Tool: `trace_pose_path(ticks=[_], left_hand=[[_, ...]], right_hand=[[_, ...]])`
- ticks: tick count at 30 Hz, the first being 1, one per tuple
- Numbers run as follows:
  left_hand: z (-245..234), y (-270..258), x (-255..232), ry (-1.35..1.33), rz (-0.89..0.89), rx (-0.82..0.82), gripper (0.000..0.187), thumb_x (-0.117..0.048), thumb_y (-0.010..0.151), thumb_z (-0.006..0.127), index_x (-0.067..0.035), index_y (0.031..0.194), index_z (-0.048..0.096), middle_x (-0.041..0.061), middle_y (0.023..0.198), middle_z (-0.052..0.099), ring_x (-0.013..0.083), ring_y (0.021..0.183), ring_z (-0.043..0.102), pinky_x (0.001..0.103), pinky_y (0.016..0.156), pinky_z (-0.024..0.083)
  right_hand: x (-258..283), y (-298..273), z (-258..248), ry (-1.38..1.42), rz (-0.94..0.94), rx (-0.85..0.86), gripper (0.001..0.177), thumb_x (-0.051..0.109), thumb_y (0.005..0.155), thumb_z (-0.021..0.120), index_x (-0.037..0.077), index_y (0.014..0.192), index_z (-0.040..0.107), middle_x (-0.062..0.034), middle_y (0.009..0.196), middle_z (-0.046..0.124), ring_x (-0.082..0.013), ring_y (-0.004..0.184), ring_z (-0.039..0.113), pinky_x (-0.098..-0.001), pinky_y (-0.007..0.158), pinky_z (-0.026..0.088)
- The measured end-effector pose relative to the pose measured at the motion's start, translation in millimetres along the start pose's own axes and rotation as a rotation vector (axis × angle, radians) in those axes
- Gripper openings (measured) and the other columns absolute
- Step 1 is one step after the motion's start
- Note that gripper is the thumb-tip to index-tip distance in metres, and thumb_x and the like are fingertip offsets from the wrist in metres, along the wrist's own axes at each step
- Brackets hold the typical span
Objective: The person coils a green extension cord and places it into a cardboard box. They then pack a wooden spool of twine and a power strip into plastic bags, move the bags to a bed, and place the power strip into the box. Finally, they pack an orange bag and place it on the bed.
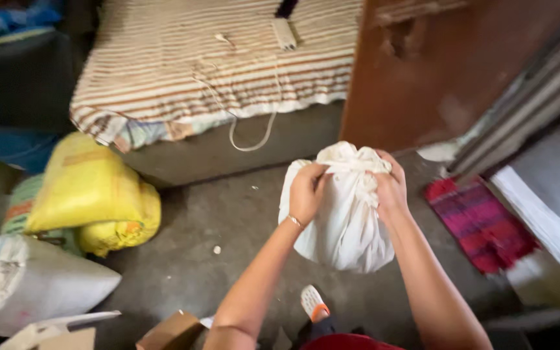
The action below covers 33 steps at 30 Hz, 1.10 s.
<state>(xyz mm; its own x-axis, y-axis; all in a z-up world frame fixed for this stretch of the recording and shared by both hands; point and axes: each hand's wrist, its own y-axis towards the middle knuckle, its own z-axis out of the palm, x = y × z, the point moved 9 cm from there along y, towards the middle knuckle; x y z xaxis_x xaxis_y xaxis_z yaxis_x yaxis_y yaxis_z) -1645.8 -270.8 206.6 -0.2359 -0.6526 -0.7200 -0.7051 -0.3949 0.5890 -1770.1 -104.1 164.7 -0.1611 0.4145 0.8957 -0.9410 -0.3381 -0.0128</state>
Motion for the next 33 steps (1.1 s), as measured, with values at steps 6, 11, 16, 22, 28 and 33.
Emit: trace_pose_path(ticks=[6, 11, 16, 22, 28, 33], left_hand=[[-41.0, 158.3, 74.6, 0.121, 0.011, -0.008, 0.017, -0.011, 0.091, 0.071, -0.004, 0.107, 0.073, 0.016, 0.098, 0.072, 0.0330, 0.091, 0.068, 0.039, 0.082, 0.053], [-83.9, 248.6, 118.6, 0.128, -0.043, -0.136, 0.018, -0.011, 0.093, 0.069, -0.004, 0.108, 0.073, 0.016, 0.100, 0.073, 0.0311, 0.090, 0.069, 0.037, 0.080, 0.054], [-111.5, 319.7, 184.8, 0.245, -0.204, -0.188, 0.016, -0.014, 0.095, 0.069, -0.003, 0.107, 0.074, 0.018, 0.090, 0.070, 0.0329, 0.082, 0.067, 0.039, 0.075, 0.052], [-167.2, 390.5, 256.1, 0.210, -0.212, -0.310, 0.018, -0.012, 0.094, 0.066, -0.003, 0.108, 0.073, 0.018, 0.089, 0.070, 0.0346, 0.078, 0.066, 0.040, 0.073, 0.052], [-236.2, 446.3, 327.2, 0.302, -0.119, -0.402, 0.018, -0.013, 0.093, 0.067, -0.005, 0.108, 0.074, 0.016, 0.096, 0.073, 0.0349, 0.088, 0.069, 0.041, 0.076, 0.053], [-302.5, 497.9, 407.3, 0.327, -0.140, -0.354, 0.018, -0.014, 0.093, 0.067, -0.007, 0.108, 0.073, 0.015, 0.097, 0.073, 0.0338, 0.089, 0.069, 0.040, 0.078, 0.054]], right_hand=[[-7.0, 169.2, 100.5, -0.062, 0.026, 0.076, 0.045, -0.005, 0.081, 0.061, 0.006, 0.125, 0.065, -0.0065, 0.113, 0.072, -0.0159, 0.099, 0.070, -0.0280, 0.083, 0.058], [-20.7, 283.4, 198.5, 0.021, -0.079, 0.303, 0.041, -0.006, 0.085, 0.061, 0.001, 0.125, 0.066, -0.0074, 0.113, 0.071, -0.0160, 0.101, 0.068, -0.0275, 0.086, 0.056], [-42.4, 373.4, 278.9, 0.079, -0.075, 0.441, 0.039, -0.007, 0.085, 0.057, 0.001, 0.122, 0.067, -0.0048, 0.105, 0.071, -0.0146, 0.093, 0.066, -0.0276, 0.082, 0.055], [-64.4, 452.3, 396.6, 0.058, -0.098, 0.571, 0.041, -0.009, 0.084, 0.053, 0.001, 0.120, 0.069, -0.0041, 0.107, 0.071, -0.0129, 0.097, 0.067, -0.0253, 0.084, 0.055], [-121.0, 518.7, 499.7, 0.100, 0.001, 0.568, 0.044, -0.009, 0.081, 0.053, 0.002, 0.122, 0.067, -0.0046, 0.107, 0.072, -0.0142, 0.096, 0.068, -0.0272, 0.083, 0.056], [-168.8, 558.1, 586.4, 0.109, -0.002, 0.555, 0.045, -0.007, 0.083, 0.056, 0.001, 0.126, 0.065, -0.0051, 0.108, 0.071, -0.0145, 0.097, 0.067, -0.0266, 0.087, 0.056]])
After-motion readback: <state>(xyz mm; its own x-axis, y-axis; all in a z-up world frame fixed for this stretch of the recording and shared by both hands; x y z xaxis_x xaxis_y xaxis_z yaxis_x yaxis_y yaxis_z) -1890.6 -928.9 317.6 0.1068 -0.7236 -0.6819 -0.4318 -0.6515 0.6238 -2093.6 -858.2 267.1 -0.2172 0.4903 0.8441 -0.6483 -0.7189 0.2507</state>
